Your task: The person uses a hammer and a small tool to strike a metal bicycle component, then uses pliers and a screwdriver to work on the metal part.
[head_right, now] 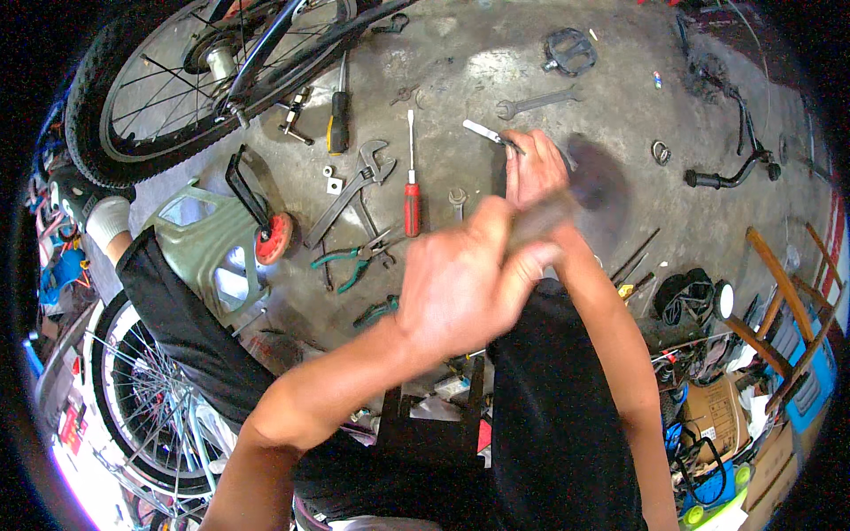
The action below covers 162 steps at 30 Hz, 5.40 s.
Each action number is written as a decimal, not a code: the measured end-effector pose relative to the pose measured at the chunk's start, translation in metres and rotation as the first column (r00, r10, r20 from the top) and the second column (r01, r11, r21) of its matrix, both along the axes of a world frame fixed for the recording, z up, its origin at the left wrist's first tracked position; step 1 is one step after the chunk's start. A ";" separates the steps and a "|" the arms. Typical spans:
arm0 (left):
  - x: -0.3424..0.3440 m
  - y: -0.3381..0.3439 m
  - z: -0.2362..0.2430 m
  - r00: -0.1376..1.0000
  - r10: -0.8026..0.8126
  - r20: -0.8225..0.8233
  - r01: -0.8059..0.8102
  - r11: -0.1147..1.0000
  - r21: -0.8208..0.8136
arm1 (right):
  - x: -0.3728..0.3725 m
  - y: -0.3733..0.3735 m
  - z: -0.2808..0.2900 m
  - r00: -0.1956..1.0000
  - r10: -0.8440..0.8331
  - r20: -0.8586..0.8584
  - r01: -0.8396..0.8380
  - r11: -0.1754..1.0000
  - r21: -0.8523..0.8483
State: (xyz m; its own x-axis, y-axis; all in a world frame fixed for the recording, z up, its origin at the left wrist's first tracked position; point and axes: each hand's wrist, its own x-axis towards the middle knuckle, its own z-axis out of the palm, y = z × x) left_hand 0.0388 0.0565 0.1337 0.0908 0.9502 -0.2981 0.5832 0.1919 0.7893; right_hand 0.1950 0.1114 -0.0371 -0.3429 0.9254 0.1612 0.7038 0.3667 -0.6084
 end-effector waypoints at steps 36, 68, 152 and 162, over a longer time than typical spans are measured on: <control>-0.011 -0.007 -0.030 0.973 -0.029 -0.228 -0.013 0.983 -0.183 | -0.015 -0.001 0.009 0.999 -0.027 0.043 0.036 0.978 -0.203; 0.000 -0.023 -0.016 0.992 0.011 -0.126 -0.036 0.979 -0.198 | -0.007 -0.004 -0.002 0.997 -0.019 0.073 0.023 0.998 -0.058; -0.125 -0.053 -0.085 0.892 -0.106 -0.439 -0.198 0.782 -0.591 | 0.012 0.017 0.016 0.981 -0.095 -0.167 0.058 0.975 -0.213; -0.093 -0.067 -0.068 0.861 0.092 -0.500 -0.309 0.876 -0.370 | 0.000 0.004 -0.001 0.980 -0.072 -0.186 0.053 0.993 -0.105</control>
State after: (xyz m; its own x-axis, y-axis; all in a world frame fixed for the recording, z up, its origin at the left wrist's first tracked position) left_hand -0.0537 -0.0101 0.0659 -0.3355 0.6999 -0.6306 0.7617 0.5954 0.2556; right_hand 0.1953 0.1157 -0.0385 -0.2557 0.9588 0.1236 0.5925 0.2565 -0.7637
